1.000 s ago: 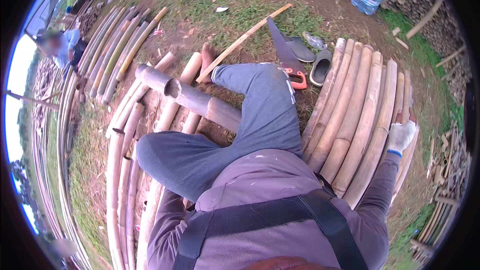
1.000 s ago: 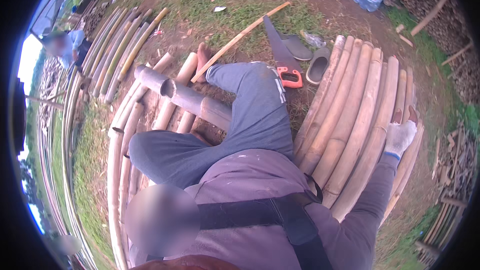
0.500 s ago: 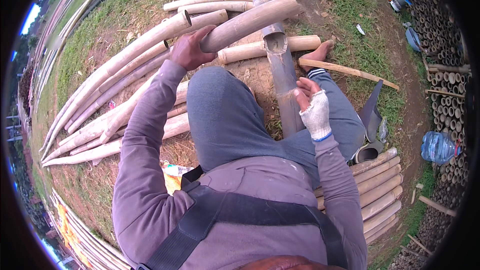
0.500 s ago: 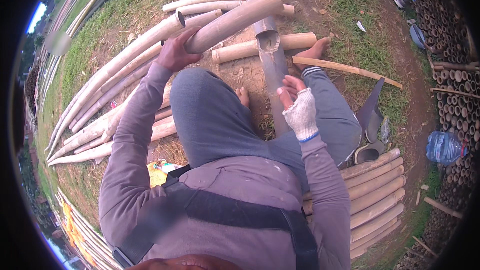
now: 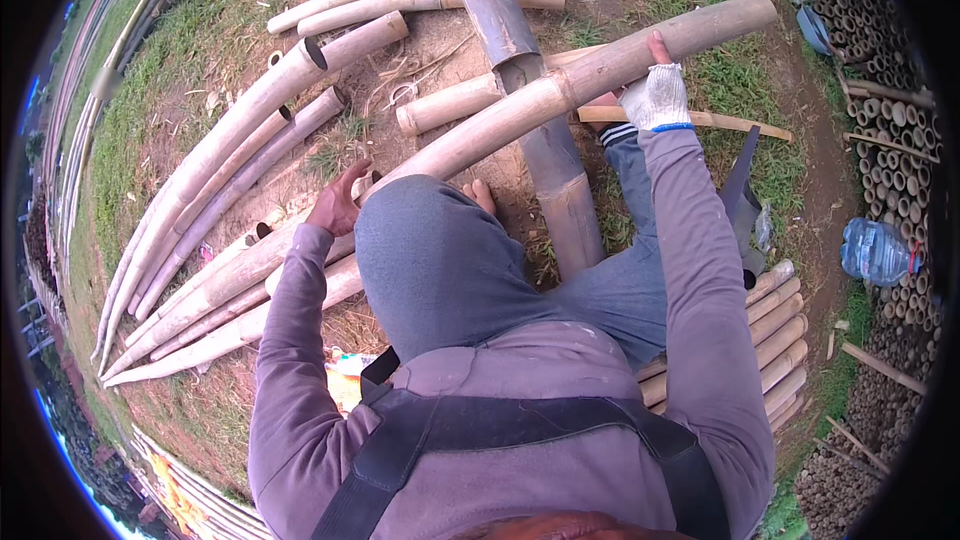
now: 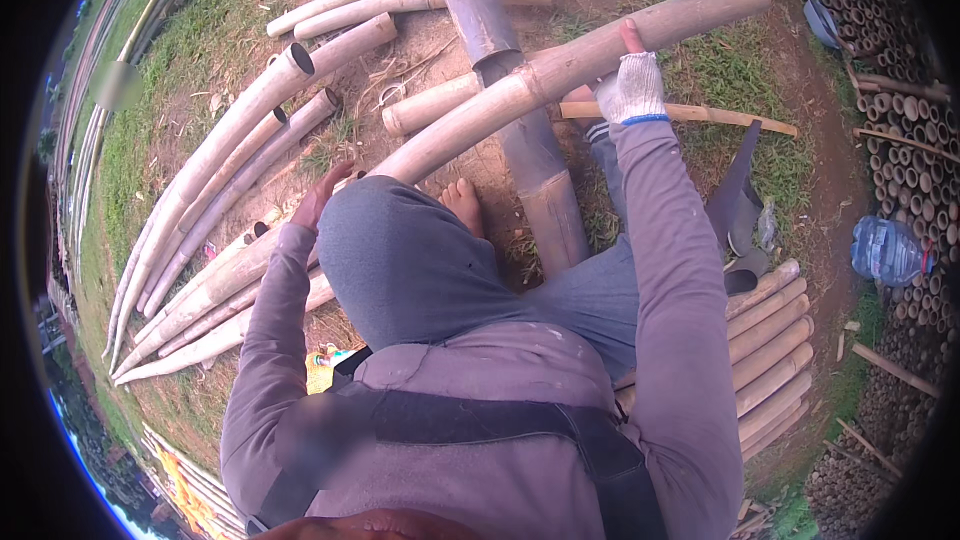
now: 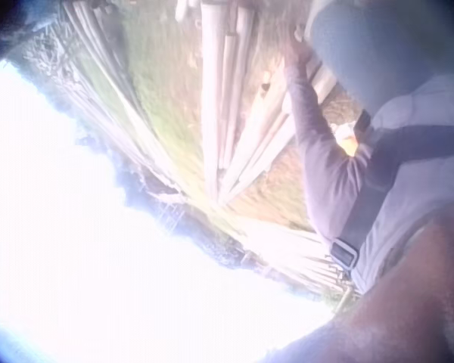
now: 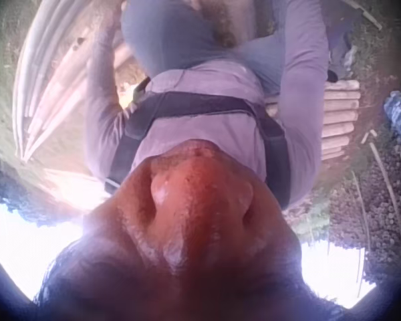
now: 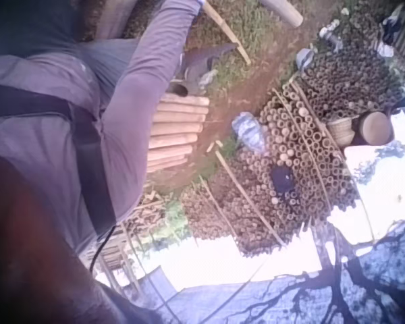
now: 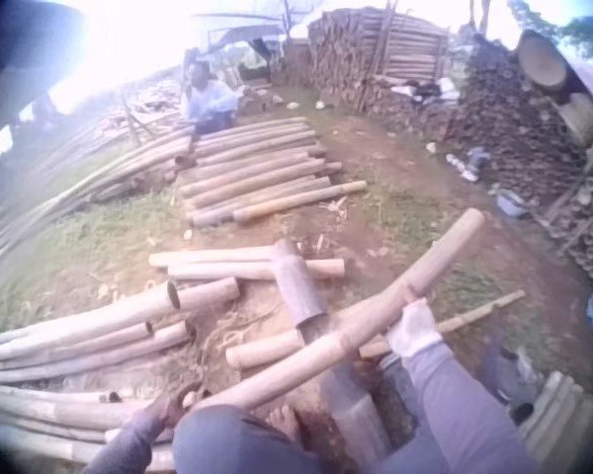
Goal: The person uses a hand saw to cut bamboo poles into shorter sections. They position each pole on a log support, saw through it, and then move the cut pieces aside to continue with the next pole.
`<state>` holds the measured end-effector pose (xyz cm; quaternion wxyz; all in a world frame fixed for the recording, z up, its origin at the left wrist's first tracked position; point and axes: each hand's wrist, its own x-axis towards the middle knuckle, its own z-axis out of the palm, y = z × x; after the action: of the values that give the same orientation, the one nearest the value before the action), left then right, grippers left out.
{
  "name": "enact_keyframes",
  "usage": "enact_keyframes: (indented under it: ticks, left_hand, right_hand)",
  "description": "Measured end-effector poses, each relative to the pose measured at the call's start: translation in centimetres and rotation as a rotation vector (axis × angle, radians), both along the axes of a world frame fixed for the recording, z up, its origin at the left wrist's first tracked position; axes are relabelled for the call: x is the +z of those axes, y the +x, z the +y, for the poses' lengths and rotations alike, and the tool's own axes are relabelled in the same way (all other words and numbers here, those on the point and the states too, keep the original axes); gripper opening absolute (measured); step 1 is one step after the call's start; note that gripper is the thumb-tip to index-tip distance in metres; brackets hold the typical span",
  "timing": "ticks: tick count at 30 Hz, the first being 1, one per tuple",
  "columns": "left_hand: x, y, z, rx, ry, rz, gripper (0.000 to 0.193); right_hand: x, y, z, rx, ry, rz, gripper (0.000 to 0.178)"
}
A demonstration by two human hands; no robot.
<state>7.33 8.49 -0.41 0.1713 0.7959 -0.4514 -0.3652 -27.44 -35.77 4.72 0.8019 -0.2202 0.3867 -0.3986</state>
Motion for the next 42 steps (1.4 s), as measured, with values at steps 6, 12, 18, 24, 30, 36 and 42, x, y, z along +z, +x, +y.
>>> enact_keyframes:
  ticks: [6,12,18,24,30,36,42]
  left_hand:
    - [4.3,-5.7,-10.6,-0.1,-0.197,0.116,0.074]
    - [6.0,-5.8,-25.1,-0.188,-0.347,-0.163,0.085]
    - [8.0,4.4,-23.7,0.043,-0.302,-0.132,0.071]
    - [9.8,11.0,-8.3,0.306,-0.223,-0.272,0.071]
    - [9.7,3.6,-2.1,0.103,0.022,-0.235,0.093]
    - [8.6,-1.5,-2.4,-0.061,0.173,-0.454,0.061]
    - [6.3,-3.9,0.0,-0.095,-0.187,-0.447,0.045]
  right_hand:
    - [-0.5,-3.7,-4.5,-0.018,-0.204,0.384,0.078]
    - [-11.4,-11.3,2.7,0.069,-0.806,1.281,0.068]
    - [-9.9,-14.8,11.2,0.507,-1.396,1.679,0.059]
    - [-10.9,-13.6,9.8,0.447,-1.277,1.63,0.049]
    - [-10.4,-13.6,10.2,0.495,-1.361,1.753,0.049]
    - [-8.7,-9.4,12.0,0.351,-1.322,1.519,0.05]
    - [-7.4,6.4,13.1,0.233,0.12,0.262,0.076]
